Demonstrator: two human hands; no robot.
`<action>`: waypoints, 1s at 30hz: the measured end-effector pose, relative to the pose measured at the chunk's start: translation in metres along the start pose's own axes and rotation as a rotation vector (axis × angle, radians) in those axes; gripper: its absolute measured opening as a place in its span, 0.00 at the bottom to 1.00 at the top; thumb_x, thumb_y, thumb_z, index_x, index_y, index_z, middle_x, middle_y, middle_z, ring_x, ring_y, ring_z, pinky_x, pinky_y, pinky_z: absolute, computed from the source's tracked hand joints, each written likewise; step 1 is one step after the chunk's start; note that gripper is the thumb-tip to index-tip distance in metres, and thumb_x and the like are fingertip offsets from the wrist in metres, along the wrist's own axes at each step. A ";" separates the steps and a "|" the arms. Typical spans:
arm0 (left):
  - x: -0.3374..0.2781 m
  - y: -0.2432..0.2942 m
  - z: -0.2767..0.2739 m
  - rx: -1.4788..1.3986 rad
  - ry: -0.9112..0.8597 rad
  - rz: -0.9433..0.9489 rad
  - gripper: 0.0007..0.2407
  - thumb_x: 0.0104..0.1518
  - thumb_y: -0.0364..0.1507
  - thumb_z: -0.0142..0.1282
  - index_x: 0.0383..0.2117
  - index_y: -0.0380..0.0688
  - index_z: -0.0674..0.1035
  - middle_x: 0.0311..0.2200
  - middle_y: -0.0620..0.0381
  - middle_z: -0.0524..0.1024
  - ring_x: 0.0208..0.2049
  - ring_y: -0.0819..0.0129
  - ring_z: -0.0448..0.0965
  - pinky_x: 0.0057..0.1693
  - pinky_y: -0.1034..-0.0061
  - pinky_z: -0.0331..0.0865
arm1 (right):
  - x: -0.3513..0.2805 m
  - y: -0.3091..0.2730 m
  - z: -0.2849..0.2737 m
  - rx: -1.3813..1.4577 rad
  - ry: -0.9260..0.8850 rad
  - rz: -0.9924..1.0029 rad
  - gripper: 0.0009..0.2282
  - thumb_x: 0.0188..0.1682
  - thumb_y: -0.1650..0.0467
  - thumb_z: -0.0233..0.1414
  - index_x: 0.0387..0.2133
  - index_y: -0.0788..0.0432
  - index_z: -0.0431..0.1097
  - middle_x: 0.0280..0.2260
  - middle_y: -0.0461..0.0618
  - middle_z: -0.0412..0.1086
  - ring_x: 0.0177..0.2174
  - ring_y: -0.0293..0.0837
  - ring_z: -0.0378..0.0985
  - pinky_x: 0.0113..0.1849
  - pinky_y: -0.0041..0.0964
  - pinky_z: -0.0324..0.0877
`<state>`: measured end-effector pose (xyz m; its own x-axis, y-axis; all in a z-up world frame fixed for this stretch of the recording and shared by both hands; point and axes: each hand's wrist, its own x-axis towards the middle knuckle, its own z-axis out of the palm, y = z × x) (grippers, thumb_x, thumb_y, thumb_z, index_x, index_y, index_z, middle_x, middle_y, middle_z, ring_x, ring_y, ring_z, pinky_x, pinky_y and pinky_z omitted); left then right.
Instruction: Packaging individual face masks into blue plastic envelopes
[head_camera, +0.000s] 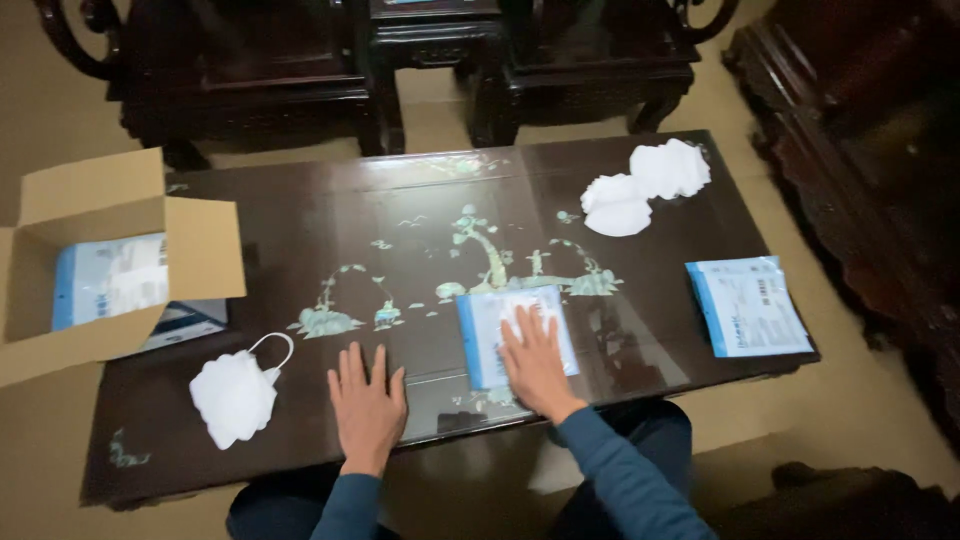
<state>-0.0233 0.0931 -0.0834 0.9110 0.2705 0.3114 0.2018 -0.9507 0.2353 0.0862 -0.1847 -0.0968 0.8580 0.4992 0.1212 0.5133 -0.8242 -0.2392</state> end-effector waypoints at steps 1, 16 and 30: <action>0.001 0.001 -0.003 0.009 0.055 0.009 0.21 0.63 0.42 0.47 0.60 0.49 0.75 0.67 0.40 0.64 0.68 0.41 0.62 0.68 0.43 0.57 | -0.002 0.021 0.005 -0.066 0.058 0.006 0.23 0.59 0.60 0.39 0.65 0.56 0.58 0.69 0.64 0.47 0.69 0.66 0.41 0.64 0.70 0.35; 0.009 0.001 -0.004 -0.003 0.072 0.011 0.19 0.57 0.42 0.55 0.53 0.51 0.78 0.61 0.41 0.66 0.61 0.41 0.66 0.63 0.45 0.59 | -0.020 0.065 -0.042 -0.047 0.316 0.010 0.20 0.55 0.64 0.49 0.58 0.61 0.64 0.68 0.66 0.53 0.68 0.72 0.50 0.62 0.76 0.47; 0.002 -0.021 0.011 -0.425 0.106 -0.122 0.19 0.65 0.36 0.51 0.58 0.40 0.75 0.66 0.40 0.62 0.68 0.46 0.59 0.70 0.51 0.51 | 0.005 -0.052 0.010 -0.035 0.114 -0.096 0.29 0.54 0.53 0.43 0.65 0.54 0.60 0.71 0.61 0.48 0.70 0.62 0.45 0.65 0.70 0.41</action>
<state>-0.0219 0.1120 -0.0981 0.8435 0.4119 0.3448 0.1200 -0.7701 0.6265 0.0634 -0.1371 -0.0934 0.8008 0.5439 0.2508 0.5914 -0.7843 -0.1874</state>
